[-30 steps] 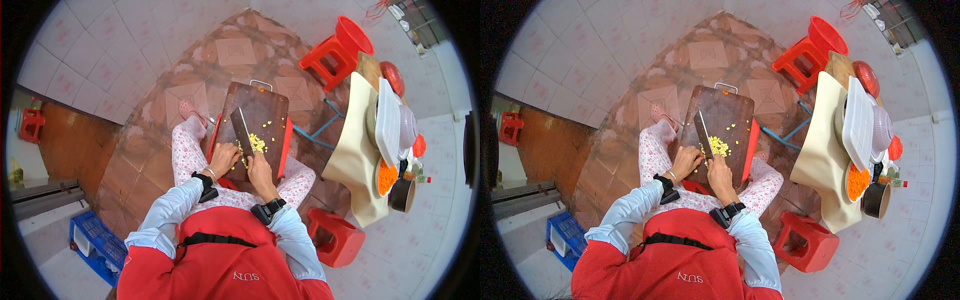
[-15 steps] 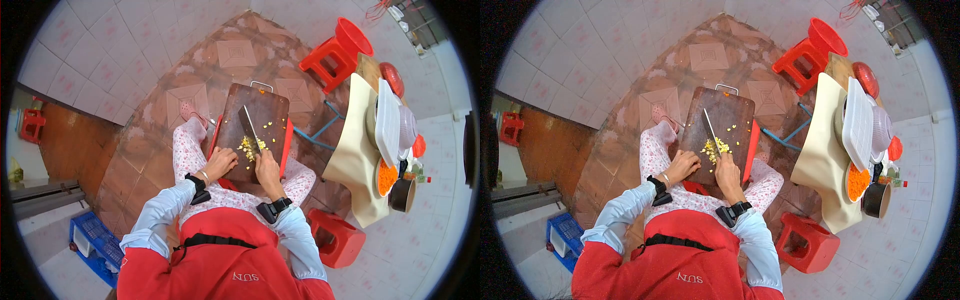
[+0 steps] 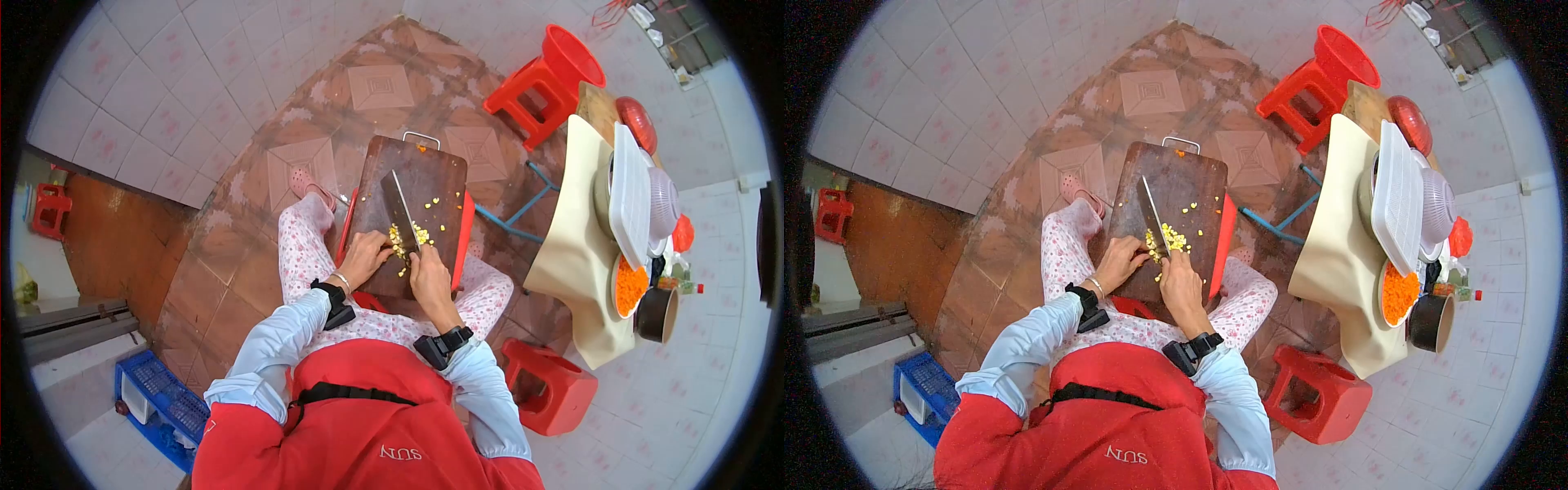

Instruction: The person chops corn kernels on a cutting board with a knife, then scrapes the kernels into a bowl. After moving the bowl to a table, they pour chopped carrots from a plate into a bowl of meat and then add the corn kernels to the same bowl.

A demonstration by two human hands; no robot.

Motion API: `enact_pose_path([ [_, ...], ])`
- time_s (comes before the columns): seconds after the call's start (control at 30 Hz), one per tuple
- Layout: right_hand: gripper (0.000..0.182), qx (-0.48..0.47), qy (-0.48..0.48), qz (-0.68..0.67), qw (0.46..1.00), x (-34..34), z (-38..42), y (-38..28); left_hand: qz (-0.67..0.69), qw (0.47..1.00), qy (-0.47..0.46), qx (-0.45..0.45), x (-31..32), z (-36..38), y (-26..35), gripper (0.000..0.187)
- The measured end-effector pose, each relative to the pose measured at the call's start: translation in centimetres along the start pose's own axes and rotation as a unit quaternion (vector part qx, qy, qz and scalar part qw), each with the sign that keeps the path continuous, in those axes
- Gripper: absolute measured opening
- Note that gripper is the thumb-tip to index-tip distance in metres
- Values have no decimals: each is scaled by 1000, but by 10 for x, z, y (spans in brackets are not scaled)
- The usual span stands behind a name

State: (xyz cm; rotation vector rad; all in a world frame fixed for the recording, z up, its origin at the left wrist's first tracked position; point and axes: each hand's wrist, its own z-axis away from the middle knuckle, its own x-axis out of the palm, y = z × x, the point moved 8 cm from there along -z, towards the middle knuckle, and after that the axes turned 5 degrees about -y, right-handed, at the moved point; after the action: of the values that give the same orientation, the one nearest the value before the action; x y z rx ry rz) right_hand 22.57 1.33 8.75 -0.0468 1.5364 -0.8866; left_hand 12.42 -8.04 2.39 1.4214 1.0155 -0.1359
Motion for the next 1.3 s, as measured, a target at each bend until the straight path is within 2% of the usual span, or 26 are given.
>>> enact_pose_path([
  [0.17, 19, 8, -3, -7, 1000, 13, -2, 2, -61, 998, 4, 1, 4, -1, -1, 12],
  [0.5, 19, 13, -17, 6, 1000, 11, 0, -4, -66, 997, 21, 20, 5, 1, 0, 10],
  [0.8, 20, 2, -4, 10, 1000, 7, -2, 7, -64, 998, -6, -6, -1, 2, 1, 13],
  [0.9, 19, 4, 21, 5, 1000, -4, 3, 15, -26, 999, -27, 20, -6, 5, 15, 15],
  [0.97, 19, 10, 27, 15, 999, -3, 5, 23, -15, 992, -87, 94, 3, 10, 36, 17],
  [1.13, 18, -1, 27, 23, 999, -1, -3, 29, -83, 975, -108, 174, 35, 12, 47, 13],
  [1.27, 18, -2, 45, 11, 999, -12, -3, 27, -110, 979, -114, 131, 43, -1, 31, 11],
  [1.3, 18, -2, 53, 6, 999, -18, -1, 26, -96, 986, -79, 111, 35, -6, 27, 11],
])
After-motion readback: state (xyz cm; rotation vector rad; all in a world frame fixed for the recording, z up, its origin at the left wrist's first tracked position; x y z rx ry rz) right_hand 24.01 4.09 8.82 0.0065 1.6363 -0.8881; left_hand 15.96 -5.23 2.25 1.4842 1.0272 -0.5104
